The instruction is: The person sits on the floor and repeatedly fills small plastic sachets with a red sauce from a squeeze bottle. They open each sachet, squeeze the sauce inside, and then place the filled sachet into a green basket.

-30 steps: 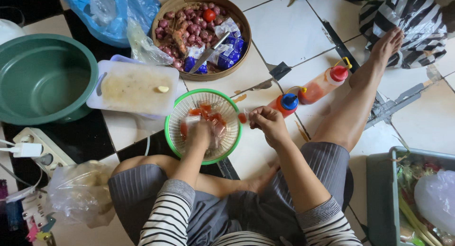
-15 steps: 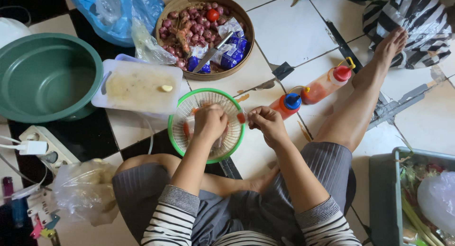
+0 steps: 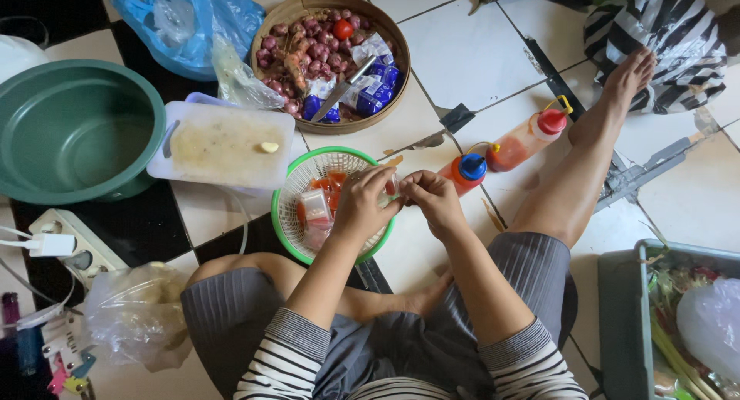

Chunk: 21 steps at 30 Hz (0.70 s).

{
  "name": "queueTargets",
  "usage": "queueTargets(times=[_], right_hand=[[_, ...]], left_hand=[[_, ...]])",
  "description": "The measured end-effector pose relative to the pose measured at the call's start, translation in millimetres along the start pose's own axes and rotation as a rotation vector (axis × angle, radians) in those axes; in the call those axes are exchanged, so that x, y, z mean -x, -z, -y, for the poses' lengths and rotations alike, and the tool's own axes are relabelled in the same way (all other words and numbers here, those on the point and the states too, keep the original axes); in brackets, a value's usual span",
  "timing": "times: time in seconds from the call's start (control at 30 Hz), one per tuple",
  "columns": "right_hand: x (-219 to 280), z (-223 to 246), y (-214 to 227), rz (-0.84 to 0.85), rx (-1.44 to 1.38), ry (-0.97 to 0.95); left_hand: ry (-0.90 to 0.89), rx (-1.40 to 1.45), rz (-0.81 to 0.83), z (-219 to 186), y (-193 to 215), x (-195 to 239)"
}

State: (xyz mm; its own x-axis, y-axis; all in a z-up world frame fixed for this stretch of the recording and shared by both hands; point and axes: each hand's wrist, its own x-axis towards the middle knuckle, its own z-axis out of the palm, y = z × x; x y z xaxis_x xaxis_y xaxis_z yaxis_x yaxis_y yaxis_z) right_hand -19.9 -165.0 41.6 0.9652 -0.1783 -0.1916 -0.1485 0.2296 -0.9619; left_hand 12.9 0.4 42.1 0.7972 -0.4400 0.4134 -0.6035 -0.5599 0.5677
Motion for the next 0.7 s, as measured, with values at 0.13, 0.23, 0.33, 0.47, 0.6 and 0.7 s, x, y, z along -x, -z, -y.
queueTargets(times=[0.13, 0.23, 0.33, 0.47, 0.6, 0.7], right_hand=[[-3, -11, -2, -0.034, -0.03, 0.01], [1, -6, -7, -0.079, -0.056, 0.021], [1, -3, -3, -0.1, -0.004, 0.058], [5, -4, 1, -0.153, -0.049, 0.063], [9, -4, 6, -0.218, -0.04, 0.065], [18, 11, 5, -0.303, -0.105, 0.049]], left_hand=[[0.002, -0.103, -0.106, 3, -13, 9], [-0.053, -0.201, -0.195, -8, -11, 6], [-0.009, -0.079, -0.156, -15, -2, 0], [-0.031, 0.023, -0.189, -9, -25, 3], [0.045, 0.215, -0.19, -12, -39, 3], [0.118, 0.375, -0.191, -24, -41, -3]])
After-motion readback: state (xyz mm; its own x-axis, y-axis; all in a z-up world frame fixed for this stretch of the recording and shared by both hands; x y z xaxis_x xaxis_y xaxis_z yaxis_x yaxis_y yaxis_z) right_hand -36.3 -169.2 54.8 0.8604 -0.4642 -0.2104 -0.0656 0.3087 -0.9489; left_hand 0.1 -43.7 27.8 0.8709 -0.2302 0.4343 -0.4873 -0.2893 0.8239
